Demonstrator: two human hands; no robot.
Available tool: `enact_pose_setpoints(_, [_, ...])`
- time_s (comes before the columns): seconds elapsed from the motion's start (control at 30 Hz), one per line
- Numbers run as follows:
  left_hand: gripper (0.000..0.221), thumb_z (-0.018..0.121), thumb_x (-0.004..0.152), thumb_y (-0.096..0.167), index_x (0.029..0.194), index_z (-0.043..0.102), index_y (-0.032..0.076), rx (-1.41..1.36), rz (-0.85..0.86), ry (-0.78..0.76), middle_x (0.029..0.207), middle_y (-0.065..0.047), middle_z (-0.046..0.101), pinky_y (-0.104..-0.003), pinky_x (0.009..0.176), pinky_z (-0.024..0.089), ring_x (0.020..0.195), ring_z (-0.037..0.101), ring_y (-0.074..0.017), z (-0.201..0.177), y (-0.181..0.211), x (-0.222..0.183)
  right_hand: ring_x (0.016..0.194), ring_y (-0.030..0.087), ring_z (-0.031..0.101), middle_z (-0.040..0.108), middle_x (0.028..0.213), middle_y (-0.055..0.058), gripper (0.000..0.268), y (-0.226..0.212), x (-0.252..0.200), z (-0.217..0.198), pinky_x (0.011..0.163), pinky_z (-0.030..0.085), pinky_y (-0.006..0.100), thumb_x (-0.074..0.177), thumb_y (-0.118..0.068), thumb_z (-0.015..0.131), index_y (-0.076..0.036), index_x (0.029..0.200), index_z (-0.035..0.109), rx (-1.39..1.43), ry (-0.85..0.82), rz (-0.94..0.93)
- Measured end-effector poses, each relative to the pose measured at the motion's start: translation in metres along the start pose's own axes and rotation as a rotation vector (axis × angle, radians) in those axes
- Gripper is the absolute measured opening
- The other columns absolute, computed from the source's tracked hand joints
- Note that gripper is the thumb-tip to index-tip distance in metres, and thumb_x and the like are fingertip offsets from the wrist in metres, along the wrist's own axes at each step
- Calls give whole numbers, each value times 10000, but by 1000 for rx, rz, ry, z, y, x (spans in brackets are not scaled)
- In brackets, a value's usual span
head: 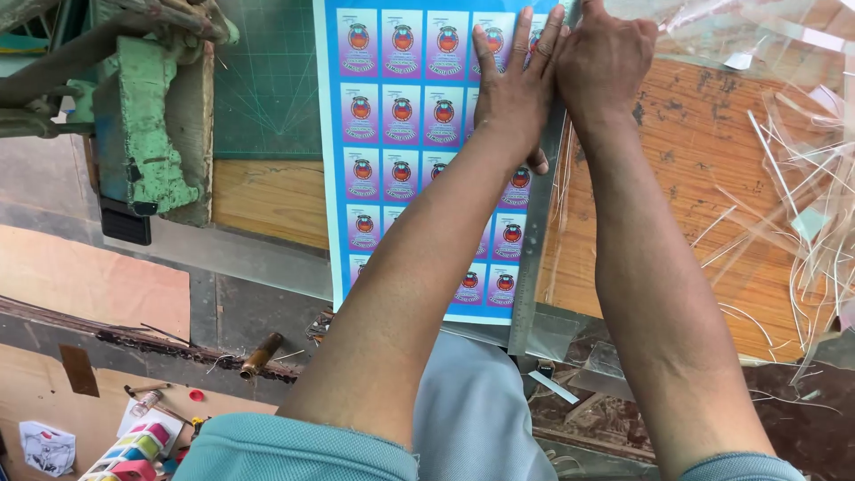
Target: Cutting printed identification or informational sheets using a ruler and a utility knife.
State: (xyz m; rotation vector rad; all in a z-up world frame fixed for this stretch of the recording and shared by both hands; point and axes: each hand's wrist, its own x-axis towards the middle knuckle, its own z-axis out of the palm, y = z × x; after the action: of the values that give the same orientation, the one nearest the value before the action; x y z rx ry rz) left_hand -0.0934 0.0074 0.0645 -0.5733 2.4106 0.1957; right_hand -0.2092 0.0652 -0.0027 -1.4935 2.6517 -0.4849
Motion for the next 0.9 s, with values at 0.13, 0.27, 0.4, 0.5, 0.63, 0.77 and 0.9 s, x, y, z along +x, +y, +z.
enact_pose_setpoints(0.13, [1716, 913, 401, 718, 1681, -63, 123, -8, 1, 27, 1732, -111, -154, -836, 1172, 92, 1588, -119, -424, 3, -1, 3, 630, 297, 634, 648, 647, 118, 226, -5, -12, -6, 810, 437, 430, 960, -105, 635, -88, 1177, 695, -87, 1, -37])
enact_pose_setpoints(0.27, [1731, 924, 386, 704, 1678, -63, 108, -20, 3, 57, 1736, -109, -135, -843, 1163, 83, 1585, -109, -423, 9, -1, 5, 559, 253, 587, 615, 595, 85, 349, -10, -34, -11, 796, 435, 393, 1025, -116, 589, -60, 1366, 639, -91, -36, 6])
enact_pose_setpoints(0.4, [1741, 935, 357, 686, 1676, -48, 118, -51, 13, 58, 1739, -93, -122, -839, 1164, 81, 1590, -97, -404, 7, -2, 5, 530, 235, 591, 619, 574, 65, 406, -16, -50, -21, 842, 439, 398, 996, -96, 559, -60, 1396, 618, -83, -110, 50])
enact_pose_setpoints(0.5, [1750, 939, 345, 690, 1674, -37, 102, -72, 18, 43, 1741, -90, -108, -839, 1154, 82, 1592, -84, -395, 5, -3, 3, 587, 231, 628, 642, 632, 73, 426, -15, -67, -20, 925, 447, 404, 995, -89, 550, -51, 1416, 602, -88, -96, 21])
enact_pose_setpoints(0.63, [1679, 938, 392, 666, 1652, -18, 104, -62, 0, 194, 1727, -73, -47, -869, 1136, 87, 1580, -30, -388, 51, 3, 38, 558, 277, 624, 644, 629, 110, 362, -31, -96, -34, 921, 454, 404, 1099, -121, 525, -46, 1449, 576, -102, -244, 116])
enact_pose_setpoints(0.77, [1676, 937, 393, 681, 1646, -18, 109, -65, 3, 130, 1729, -49, 30, -847, 1136, 83, 1575, 47, -346, 23, 0, 18, 704, 282, 683, 704, 725, 106, 439, -37, -138, -38, 946, 448, 427, 971, -152, 583, -59, 1399, 582, -103, -44, 26])
enact_pose_setpoints(0.9, [1689, 920, 354, 743, 1629, 20, 95, -57, 19, 53, 1709, -56, 104, -818, 1120, 102, 1553, 115, -329, 17, -1, 14, 690, 305, 700, 695, 680, 134, 443, -49, -170, -51, 1026, 451, 463, 995, -105, 557, -44, 1433, 565, -72, -162, 100])
